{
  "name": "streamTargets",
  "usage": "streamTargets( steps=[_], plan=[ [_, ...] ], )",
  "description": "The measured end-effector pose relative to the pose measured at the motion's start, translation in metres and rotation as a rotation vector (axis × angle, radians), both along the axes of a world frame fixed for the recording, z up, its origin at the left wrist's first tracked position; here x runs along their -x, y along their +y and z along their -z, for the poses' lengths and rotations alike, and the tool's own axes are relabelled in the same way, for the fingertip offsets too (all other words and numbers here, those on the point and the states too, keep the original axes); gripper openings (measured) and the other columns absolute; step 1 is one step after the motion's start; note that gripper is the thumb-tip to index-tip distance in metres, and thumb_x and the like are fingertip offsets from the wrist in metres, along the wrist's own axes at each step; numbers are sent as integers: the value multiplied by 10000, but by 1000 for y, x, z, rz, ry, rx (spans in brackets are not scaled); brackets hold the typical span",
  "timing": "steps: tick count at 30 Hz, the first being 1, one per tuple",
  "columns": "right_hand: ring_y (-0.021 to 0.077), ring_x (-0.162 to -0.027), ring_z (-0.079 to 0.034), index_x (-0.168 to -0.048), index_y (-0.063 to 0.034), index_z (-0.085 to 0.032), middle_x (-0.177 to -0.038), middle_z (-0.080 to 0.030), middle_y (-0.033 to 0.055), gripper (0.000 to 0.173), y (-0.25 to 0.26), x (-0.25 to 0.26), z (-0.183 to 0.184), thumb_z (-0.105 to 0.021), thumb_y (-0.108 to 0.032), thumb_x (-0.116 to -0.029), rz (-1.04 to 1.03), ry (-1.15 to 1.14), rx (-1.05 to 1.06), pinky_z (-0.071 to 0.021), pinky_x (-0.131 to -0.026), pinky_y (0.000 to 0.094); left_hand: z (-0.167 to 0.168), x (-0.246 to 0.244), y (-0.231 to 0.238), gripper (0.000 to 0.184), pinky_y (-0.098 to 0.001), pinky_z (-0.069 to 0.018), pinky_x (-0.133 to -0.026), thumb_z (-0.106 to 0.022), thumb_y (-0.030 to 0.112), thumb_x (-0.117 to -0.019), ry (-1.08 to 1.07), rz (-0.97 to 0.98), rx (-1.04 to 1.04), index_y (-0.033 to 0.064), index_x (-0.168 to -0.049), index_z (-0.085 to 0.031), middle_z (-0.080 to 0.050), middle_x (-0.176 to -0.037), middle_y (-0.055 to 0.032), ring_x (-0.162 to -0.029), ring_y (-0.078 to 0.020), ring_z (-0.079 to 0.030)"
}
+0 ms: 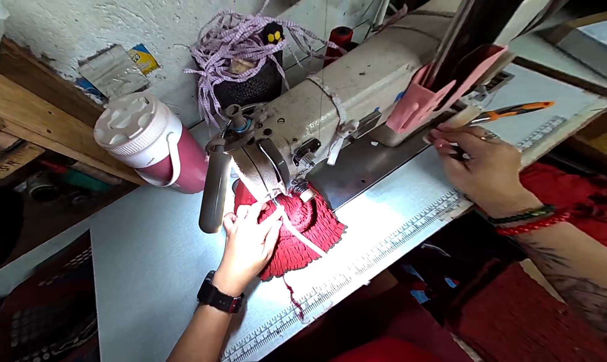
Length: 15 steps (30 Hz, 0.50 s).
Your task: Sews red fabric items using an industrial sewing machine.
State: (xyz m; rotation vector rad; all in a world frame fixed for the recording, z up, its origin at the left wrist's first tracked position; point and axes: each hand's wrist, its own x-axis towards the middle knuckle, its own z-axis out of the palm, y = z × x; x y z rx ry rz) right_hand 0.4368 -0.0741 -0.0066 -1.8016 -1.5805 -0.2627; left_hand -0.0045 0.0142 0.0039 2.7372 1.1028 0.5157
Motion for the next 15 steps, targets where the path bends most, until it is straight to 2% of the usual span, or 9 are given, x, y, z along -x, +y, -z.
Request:
streamTargets(
  steps=[2, 4, 7, 9, 13, 15],
  plan=[
    [384, -1155, -671, -1264, 1, -677, -1318, -655, 226, 342, 0, 0, -1, -491, -207, -1067, -7, -16, -46, -537, -956, 550, 0, 1, 0, 358, -546, -335, -956, -435, 365, -1062, -4, 2, -5, 362, -1263, -732, -668, -1288, -29, -1185, -232, -569],
    [361, -1028, -685, -1361, -31, -629, -1395, -599, 228, 375, 0, -2, 0, -487, -196, -1055, -9, -38, -65, -556, -823, 516, 0, 0, -1, 357, -541, -333, -962, -434, 366, -1062, 2, -5, 8, 362, -1262, -730, -663, -1298, -21, -1187, -224, -566],
    [358, -1027, -685, -1406, -54, -589, -1452, -551, 220, 397, 0, -4, 1, -501, -223, -1057, -14, -36, -42, -571, -793, 503, -1, -1, -1, 354, -538, -335, -959, -443, 372, -1062, -4, -12, 16, 355, -1260, -736, -665, -1282, -29, -1179, -230, -565],
    [387, -1021, -678, -1438, -54, -552, -1481, -517, 237, 429, 0, -4, 2, -504, -244, -1056, -25, -35, -30, -565, -770, 527, 0, -1, -1, 358, -536, -341, -960, -437, 381, -1063, -17, -13, 5, 355, -1266, -732, -668, -1262, -42, -1175, -241, -565],
    [439, -1047, -660, -1508, -51, -464, -1527, -440, 284, 500, 3, -4, 2, -518, -254, -1054, -34, -21, 14, -555, -829, 570, 2, -2, -1, 370, -527, -358, -962, -418, 393, -1068, -39, -30, 22, 372, -1287, -716, -662, -1235, -42, -1148, -231, -574],
    [450, -1082, -654, -1521, -33, -442, -1534, -423, 311, 529, 5, -7, 3, -522, -265, -1052, -37, -45, 14, -558, -864, 548, 1, -1, 0, 376, -523, -353, -968, -412, 405, -1070, -48, -31, 54, 361, -1286, -717, -651, -1251, -46, -1176, -240, -556]
  ],
)
